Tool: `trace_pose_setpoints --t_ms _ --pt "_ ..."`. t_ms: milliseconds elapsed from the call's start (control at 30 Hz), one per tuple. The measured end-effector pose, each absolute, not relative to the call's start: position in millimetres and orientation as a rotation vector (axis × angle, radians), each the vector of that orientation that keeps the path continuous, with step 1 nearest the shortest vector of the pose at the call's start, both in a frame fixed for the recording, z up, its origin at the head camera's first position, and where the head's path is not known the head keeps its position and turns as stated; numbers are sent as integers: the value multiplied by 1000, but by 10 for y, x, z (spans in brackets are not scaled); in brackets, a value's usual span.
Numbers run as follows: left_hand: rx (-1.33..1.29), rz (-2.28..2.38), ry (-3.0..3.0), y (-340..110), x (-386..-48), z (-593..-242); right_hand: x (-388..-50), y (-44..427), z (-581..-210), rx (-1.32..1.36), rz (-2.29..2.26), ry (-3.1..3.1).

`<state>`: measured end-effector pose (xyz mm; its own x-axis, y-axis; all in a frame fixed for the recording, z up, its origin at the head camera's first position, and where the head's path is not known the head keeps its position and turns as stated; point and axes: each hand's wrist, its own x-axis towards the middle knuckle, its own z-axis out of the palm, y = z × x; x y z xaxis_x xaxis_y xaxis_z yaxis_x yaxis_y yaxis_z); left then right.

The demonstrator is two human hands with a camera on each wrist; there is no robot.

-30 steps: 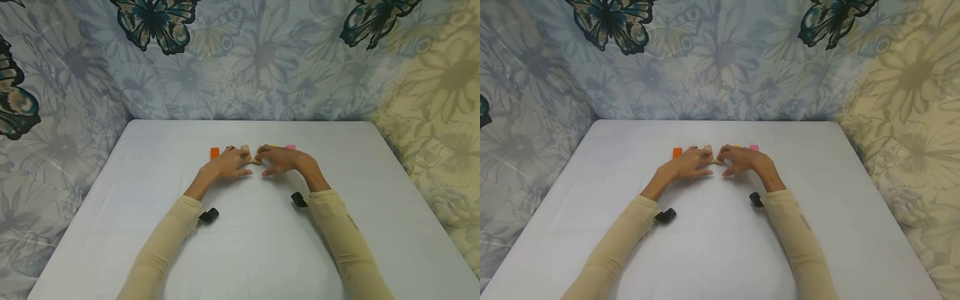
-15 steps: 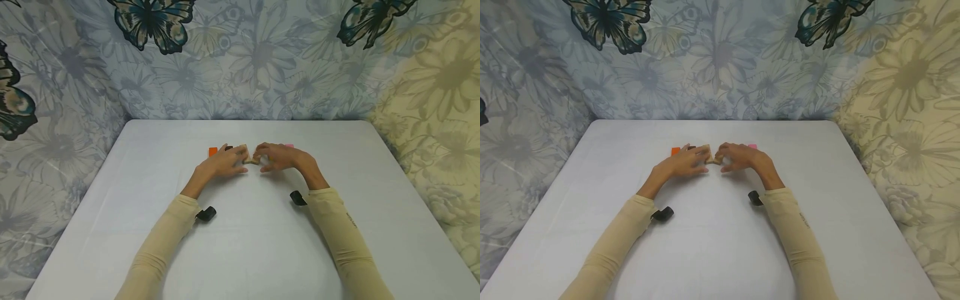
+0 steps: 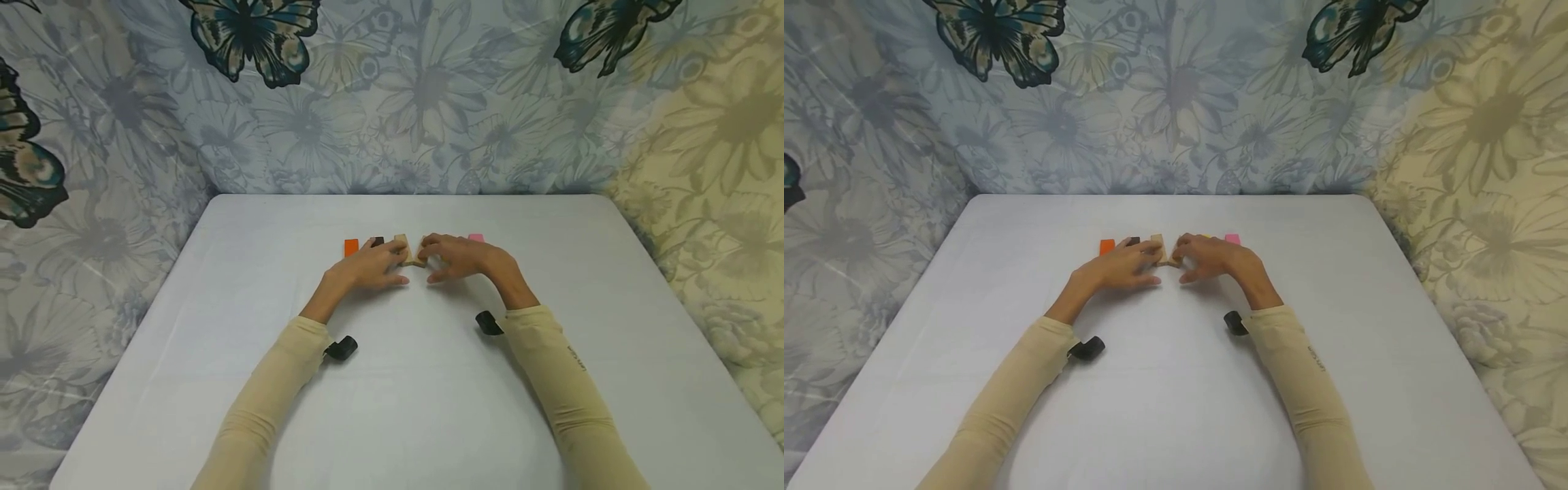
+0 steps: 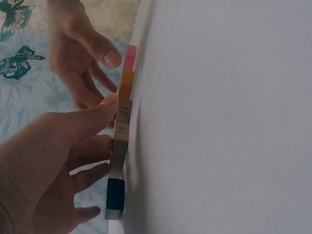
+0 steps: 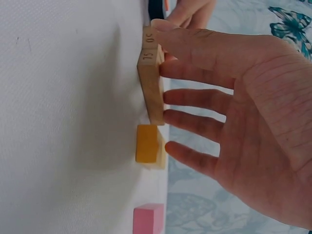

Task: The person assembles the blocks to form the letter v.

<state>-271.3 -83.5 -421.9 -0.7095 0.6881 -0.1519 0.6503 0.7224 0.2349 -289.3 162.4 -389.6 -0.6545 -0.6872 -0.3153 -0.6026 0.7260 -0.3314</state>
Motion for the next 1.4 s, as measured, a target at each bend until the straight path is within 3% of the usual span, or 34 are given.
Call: trace_pose_setpoints --t_ms 633,1400 --pt "1164 180 2669 -955 -2835 -4191 -2923 1961 -3766 -1020 -170 2693" --pt "1271 15 2573 -1066 -2886 -4217 -2932 2186 -3915 -935 -135 2733"
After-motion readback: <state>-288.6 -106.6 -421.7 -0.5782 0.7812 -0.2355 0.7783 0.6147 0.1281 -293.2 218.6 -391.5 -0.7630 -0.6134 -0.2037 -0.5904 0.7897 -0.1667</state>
